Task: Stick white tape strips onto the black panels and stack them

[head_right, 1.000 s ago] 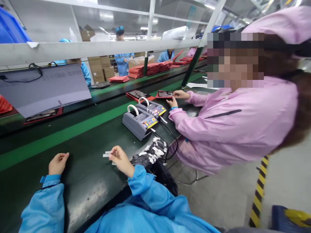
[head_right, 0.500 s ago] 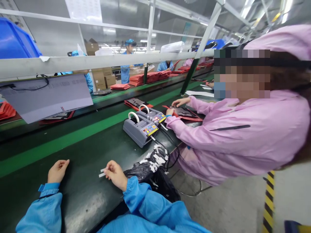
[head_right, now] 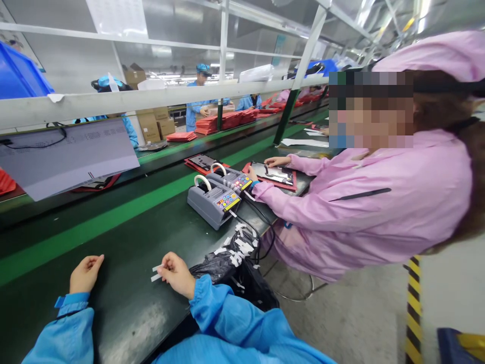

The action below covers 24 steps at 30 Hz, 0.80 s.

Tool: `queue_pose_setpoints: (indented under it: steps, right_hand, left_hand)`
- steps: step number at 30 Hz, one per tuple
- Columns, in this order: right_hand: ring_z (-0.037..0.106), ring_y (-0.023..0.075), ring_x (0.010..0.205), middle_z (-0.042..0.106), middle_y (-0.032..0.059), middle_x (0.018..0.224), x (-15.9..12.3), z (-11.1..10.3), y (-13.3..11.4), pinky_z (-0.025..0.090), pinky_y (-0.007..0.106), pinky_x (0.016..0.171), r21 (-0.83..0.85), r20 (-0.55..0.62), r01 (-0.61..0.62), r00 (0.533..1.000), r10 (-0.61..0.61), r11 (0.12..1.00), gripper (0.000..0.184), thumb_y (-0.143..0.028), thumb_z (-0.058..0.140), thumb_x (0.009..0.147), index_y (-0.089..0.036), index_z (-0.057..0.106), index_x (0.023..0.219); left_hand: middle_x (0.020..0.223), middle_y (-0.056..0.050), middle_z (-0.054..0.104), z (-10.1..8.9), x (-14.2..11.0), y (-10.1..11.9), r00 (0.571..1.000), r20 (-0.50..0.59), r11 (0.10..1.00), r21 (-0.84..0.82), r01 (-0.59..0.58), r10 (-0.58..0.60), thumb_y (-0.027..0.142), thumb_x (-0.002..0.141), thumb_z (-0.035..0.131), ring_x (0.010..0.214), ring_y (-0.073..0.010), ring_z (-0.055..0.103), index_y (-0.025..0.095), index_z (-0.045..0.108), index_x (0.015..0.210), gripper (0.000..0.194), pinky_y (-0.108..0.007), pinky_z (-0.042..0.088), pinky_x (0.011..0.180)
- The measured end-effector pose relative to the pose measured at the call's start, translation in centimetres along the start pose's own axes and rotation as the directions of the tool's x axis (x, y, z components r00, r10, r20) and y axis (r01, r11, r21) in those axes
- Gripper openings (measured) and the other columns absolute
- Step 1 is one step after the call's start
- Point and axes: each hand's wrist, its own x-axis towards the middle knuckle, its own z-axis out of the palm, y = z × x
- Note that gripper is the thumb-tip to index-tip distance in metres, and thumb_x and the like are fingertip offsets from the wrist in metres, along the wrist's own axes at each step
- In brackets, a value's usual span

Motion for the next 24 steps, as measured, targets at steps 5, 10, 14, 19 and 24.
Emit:
queue_pose_setpoints:
  steps: [5, 10, 14, 19, 24]
  right_hand:
    - [0.045, 0.0051, 0.045, 0.046, -0.0085, 0.053, 0.1, 0.0, 0.2, 0.031, 0.017, 0.042, -0.002, -0.004, -0.002, 1.000, 0.002, 1.000, 0.045, -0.053, 0.071, 0.062, -0.021, 0.041, 0.071]
    - [0.045, 0.0049, 0.044, 0.046, -0.0088, 0.052, 0.1, -0.1, 0.5, 0.031, 0.017, 0.042, -0.009, 0.001, 0.023, 1.000, -0.023, 1.000, 0.041, -0.049, 0.070, 0.064, -0.021, 0.041, 0.071]
    - [0.045, 0.0050, 0.044, 0.046, -0.0088, 0.052, 0.0, -0.2, 0.4, 0.031, 0.017, 0.042, -0.020, 0.006, 0.007, 1.000, -0.007, 1.000, 0.043, -0.051, 0.070, 0.063, -0.021, 0.041, 0.071]
    - [0.045, 0.0050, 0.045, 0.047, -0.0081, 0.053, -0.1, -0.2, 0.1, 0.032, 0.017, 0.044, -0.036, 0.017, 0.007, 1.000, -0.006, 0.999, 0.044, -0.053, 0.070, 0.064, -0.021, 0.041, 0.071]
    - [0.045, 0.0054, 0.044, 0.045, -0.0082, 0.055, -0.3, -0.1, -0.1, 0.032, 0.018, 0.044, -0.027, 0.013, 0.027, 1.000, -0.026, 0.999, 0.043, -0.053, 0.069, 0.066, -0.021, 0.040, 0.072]
  left_hand:
    - [0.047, 0.000, 0.052, 0.0, -0.1, 0.2, 1.000, 0.003, 1.000, -0.012, 0.000, 0.000, 0.062, 0.044, 0.053, 0.047, -0.0153, 0.048, 0.022, 0.051, 0.053, 0.041, -0.029, 0.039, 0.050]
    - [0.046, 0.001, 0.053, 0.2, -0.1, -0.1, 1.000, -0.013, 0.999, -0.029, -0.020, 0.020, 0.065, 0.044, 0.053, 0.046, -0.0150, 0.047, 0.022, 0.051, 0.053, 0.044, -0.029, 0.039, 0.048]
    - [0.048, 0.001, 0.053, 0.3, 0.2, -0.6, 1.000, -0.001, 0.999, -0.023, -0.027, 0.027, 0.064, 0.046, 0.053, 0.047, -0.0153, 0.048, 0.022, 0.052, 0.055, 0.043, -0.029, 0.040, 0.050]
    - [0.049, 0.001, 0.053, 0.4, 0.9, -1.8, 0.999, 0.046, 1.000, -0.011, -0.029, 0.029, 0.061, 0.051, 0.056, 0.047, -0.0148, 0.049, 0.022, 0.053, 0.057, 0.040, -0.027, 0.040, 0.049]
    - [0.048, 0.001, 0.054, 0.5, 0.6, -1.5, 0.999, 0.008, 0.999, 0.012, -0.047, 0.047, 0.052, 0.057, 0.054, 0.048, -0.0151, 0.049, 0.022, 0.053, 0.056, 0.030, -0.026, 0.039, 0.049]
